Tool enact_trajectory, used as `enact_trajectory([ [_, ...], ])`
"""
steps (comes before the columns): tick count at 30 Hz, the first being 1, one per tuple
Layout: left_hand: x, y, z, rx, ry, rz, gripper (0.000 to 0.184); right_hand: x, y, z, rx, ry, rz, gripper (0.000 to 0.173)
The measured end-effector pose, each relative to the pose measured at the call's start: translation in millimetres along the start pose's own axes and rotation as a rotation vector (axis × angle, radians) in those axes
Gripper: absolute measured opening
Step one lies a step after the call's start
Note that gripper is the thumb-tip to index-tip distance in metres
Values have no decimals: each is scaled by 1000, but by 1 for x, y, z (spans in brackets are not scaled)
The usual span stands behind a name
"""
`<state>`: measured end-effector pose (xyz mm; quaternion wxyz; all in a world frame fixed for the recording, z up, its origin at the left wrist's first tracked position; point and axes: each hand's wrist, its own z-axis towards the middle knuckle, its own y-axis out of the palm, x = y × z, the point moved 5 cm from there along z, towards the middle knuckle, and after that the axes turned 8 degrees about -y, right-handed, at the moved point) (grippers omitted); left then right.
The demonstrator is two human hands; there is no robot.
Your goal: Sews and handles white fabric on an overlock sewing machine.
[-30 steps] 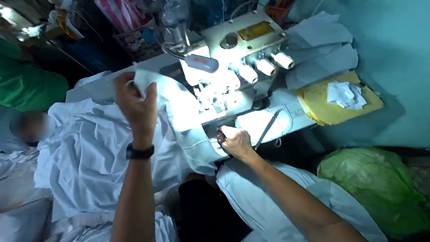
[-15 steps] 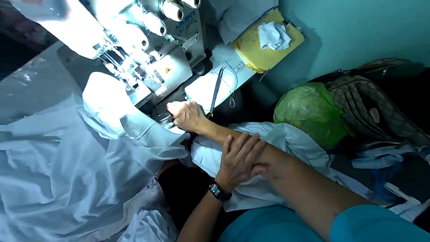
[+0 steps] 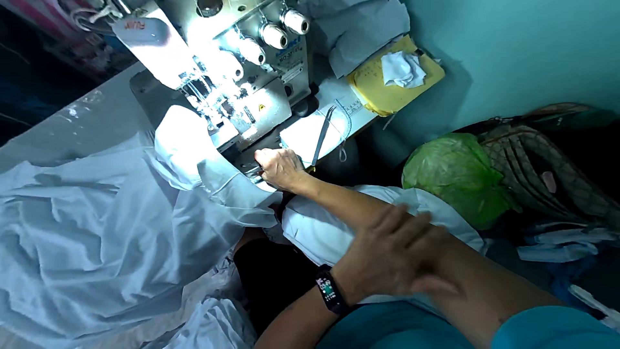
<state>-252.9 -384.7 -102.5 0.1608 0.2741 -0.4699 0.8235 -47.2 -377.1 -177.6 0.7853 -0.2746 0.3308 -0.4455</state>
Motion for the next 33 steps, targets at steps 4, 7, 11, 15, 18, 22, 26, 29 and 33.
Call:
enact_trajectory([
  [4,-7,9,6,48,75,12,64,0,-12,4,-146,113,109,8],
  [7,-52,-31,-14,230,-154,284,31,-1,-11,1,-156,92,86,11],
  [11,-89,-133,-70,662,-435,519,17,7,-4,-1,-243,171,85,13],
  [15,-128,-185,-108,898,-758,641,39,15,1,-4,-253,177,77,21],
  [18,-161,-198,-104,935,-822,688,45,12,-1,0,-215,133,48,21],
  [22,-147,-220,-99,836,-771,665,19,13,-3,0,-175,115,30,20],
  [26,-109,-245,-122,773,-718,498,19,15,-2,-1,-139,103,43,18],
  [29,-89,-247,-143,693,-701,504,19,17,-13,2,7,88,152,33],
  [33,-70,-233,-165,617,-749,588,20,-9,-50,14,69,80,348,60],
])
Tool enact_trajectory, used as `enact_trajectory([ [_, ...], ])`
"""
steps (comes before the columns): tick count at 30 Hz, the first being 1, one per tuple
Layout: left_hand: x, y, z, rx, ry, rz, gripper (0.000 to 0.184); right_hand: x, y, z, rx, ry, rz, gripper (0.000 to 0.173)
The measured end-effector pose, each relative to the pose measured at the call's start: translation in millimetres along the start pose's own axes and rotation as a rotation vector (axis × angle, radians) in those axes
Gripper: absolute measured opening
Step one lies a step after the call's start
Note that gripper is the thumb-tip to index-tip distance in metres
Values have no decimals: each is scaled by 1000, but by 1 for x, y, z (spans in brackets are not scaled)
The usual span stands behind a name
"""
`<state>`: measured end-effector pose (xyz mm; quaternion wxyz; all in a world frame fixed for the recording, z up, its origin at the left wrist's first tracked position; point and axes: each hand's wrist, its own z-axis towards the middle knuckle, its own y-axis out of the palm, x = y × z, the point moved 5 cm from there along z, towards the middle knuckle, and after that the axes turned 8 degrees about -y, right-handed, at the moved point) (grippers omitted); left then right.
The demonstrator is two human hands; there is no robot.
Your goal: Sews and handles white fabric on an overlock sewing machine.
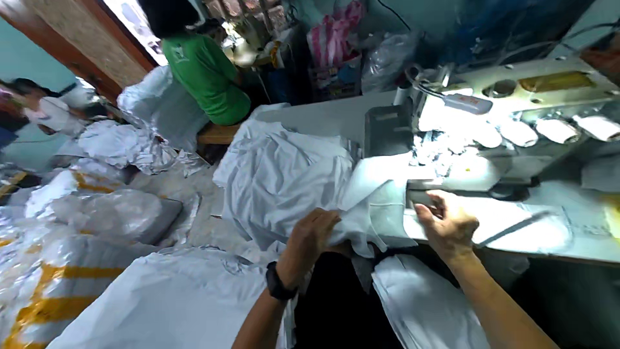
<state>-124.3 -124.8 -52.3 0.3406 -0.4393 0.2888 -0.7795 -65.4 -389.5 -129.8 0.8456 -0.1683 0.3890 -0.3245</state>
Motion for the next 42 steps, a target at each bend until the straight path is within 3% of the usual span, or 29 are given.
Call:
enact_trajectory([
  [3,2,-14,-17,28,-46,38,21,-51,3,3,-100,-212,85,52],
  [7,8,-30,-30,108,-90,-10,20,-90,13,2,-58,-453,104,38],
  [13,17,-30,-37,135,-99,-68,20,-116,23,2,17,-550,-17,25],
  [16,30,-27,-39,64,-61,-54,19,-127,30,5,19,-550,49,23],
  [18,35,-21,-46,-114,-50,65,23,-124,25,14,-30,-450,197,22],
  [20,38,-15,-50,-256,-45,156,39,-102,12,26,-105,-276,290,20],
  [22,41,-12,-44,-214,-73,162,47,-63,-1,32,-100,-43,345,17],
  [24,48,2,-27,-86,-74,144,36,-26,-3,22,-75,165,335,21],
  [27,52,50,13,4,21,155,28,-2,14,-7,-189,198,217,59],
  [28,51,68,28,2,62,170,27,0,21,-16,-263,191,189,64],
  [30,43,98,57,-74,120,180,33,5,29,-29,-449,237,221,53],
  [32,34,112,87,-170,139,161,38,11,25,-26,-514,290,387,35],
  [35,19,114,137,-308,81,134,46,19,19,-5,-306,456,799,17],
  [37,13,115,174,-309,10,102,36,27,17,13,-201,605,964,15],
  [40,2,122,222,-182,-72,46,31,35,14,27,-24,726,1009,17],
  [42,-5,122,232,-100,-61,76,26,39,8,22,75,748,966,10],
])
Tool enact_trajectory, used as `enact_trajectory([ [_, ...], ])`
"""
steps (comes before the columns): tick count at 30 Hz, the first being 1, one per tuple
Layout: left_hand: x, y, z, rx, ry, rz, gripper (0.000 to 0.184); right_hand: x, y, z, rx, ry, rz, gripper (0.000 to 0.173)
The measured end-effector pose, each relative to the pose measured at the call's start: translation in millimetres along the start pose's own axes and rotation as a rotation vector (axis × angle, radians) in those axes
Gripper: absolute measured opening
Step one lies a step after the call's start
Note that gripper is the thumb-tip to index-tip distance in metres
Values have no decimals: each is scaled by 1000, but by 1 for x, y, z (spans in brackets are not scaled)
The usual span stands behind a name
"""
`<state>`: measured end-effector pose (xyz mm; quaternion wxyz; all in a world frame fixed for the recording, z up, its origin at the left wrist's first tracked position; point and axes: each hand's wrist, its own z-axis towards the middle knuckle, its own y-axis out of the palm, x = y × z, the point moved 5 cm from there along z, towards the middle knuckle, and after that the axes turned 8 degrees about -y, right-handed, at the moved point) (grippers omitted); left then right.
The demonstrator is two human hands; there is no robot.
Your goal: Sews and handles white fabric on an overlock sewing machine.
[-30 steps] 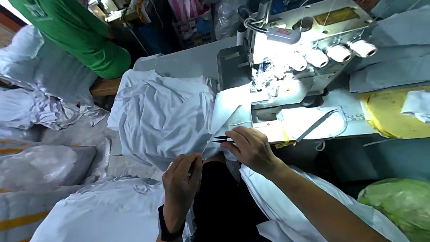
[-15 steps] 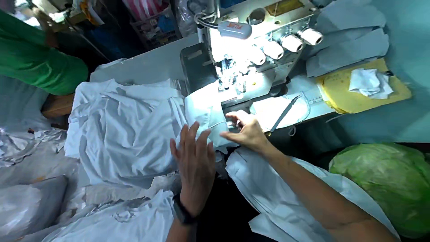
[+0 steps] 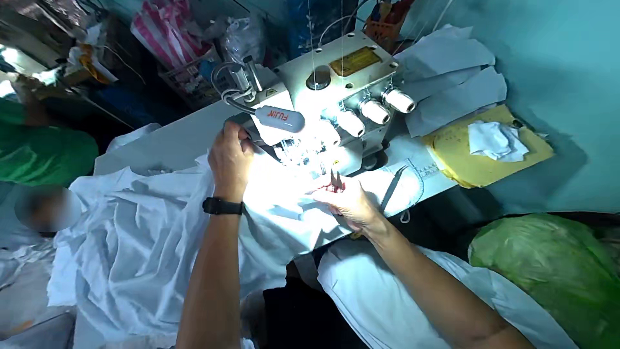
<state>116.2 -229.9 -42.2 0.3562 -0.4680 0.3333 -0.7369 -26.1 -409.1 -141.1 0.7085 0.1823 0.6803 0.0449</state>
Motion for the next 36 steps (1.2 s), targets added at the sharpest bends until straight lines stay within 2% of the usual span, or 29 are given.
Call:
enact_trajectory([
  [1,-2,-2,-1,9,21,12,24,1,-6,-4,46,-9,-29,5],
  [3,1,-13,-20,0,124,25,22,3,-22,-13,118,-44,-129,18],
  [5,13,-30,-56,6,284,-2,21,0,-34,-21,138,-143,-277,24],
  [8,26,-29,-101,-18,472,-38,28,-19,-24,-31,107,-466,-448,20],
  [10,22,-19,-124,27,584,69,19,-35,-2,-35,31,-700,-475,17],
  [12,17,-20,-131,96,626,49,15,-47,20,-38,-39,-870,-448,17],
  [13,17,-24,-131,81,606,-19,16,-49,29,-40,-65,-909,-435,23],
  [16,27,-38,-124,-84,453,-361,14,-44,43,-47,-160,-862,-480,47],
  [17,31,-43,-122,-120,431,-450,12,-41,44,-50,-222,-829,-474,46],
  [20,42,-53,-121,-156,449,-585,12,-37,37,-57,-466,-672,-290,20],
  [22,44,-52,-117,-123,430,-589,11,-38,26,-56,-502,-595,-209,15],
  [25,44,-33,-103,-93,331,-527,13,-27,11,-41,-282,-688,-304,15],
  [28,36,-14,-86,-128,205,-514,9,-5,6,-20,-169,-728,-563,30],
  [30,29,-8,-78,-164,153,-527,7,10,6,-14,-246,-718,-641,31],
  [34,18,-10,-76,-312,162,-535,4,9,4,-28,-517,-666,-334,38],
  [36,16,-14,-81,-338,190,-482,4,9,0,-43,-592,-642,-305,41],
])
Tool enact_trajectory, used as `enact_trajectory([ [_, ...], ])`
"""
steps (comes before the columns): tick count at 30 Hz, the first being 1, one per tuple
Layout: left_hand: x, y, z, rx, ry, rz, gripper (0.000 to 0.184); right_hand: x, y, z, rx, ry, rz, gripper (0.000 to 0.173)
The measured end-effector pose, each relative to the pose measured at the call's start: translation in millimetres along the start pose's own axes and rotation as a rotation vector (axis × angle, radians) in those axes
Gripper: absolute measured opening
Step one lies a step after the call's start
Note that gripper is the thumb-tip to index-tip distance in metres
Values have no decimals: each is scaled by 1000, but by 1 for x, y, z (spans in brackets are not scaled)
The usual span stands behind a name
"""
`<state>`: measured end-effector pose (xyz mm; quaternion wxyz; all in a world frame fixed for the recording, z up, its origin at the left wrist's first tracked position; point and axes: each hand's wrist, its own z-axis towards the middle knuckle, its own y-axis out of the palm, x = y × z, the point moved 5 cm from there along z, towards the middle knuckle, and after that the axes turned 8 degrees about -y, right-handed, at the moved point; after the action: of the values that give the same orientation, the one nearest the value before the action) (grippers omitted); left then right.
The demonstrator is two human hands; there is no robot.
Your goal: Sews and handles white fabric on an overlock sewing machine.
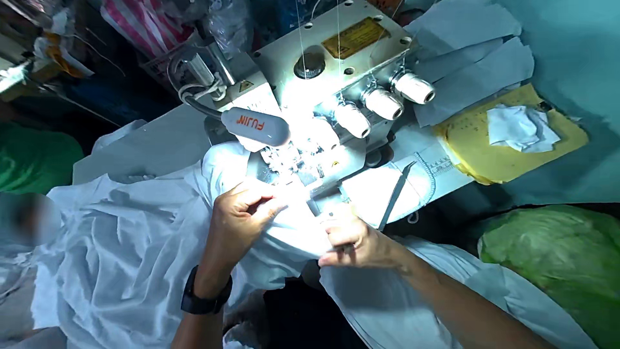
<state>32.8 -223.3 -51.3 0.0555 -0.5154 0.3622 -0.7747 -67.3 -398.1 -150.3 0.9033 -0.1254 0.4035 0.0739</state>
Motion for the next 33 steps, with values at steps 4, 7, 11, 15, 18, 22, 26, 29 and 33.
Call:
enact_trajectory([
  [4,2,0,-9,26,0,60,7,-8,9,-24,-39,-7,-131,34],
  [7,5,1,-9,31,-5,85,10,-9,15,-37,-9,-1,-181,28],
  [11,5,2,-7,51,-37,100,8,-11,17,-54,80,35,-213,22],
  [15,7,4,-7,72,-75,108,6,-11,16,-65,209,99,-112,19],
  [18,6,6,-7,157,-100,106,11,-11,15,-67,281,196,-32,18],
  [22,24,26,-24,252,31,453,17,-13,16,-66,386,360,116,8],
  [26,38,68,-50,364,66,859,30,-14,15,-62,367,644,210,30],
  [29,28,66,-45,353,57,776,34,-14,15,-53,363,672,203,8],
  [33,16,50,-30,293,90,703,33,-18,17,-44,417,636,229,5],
])
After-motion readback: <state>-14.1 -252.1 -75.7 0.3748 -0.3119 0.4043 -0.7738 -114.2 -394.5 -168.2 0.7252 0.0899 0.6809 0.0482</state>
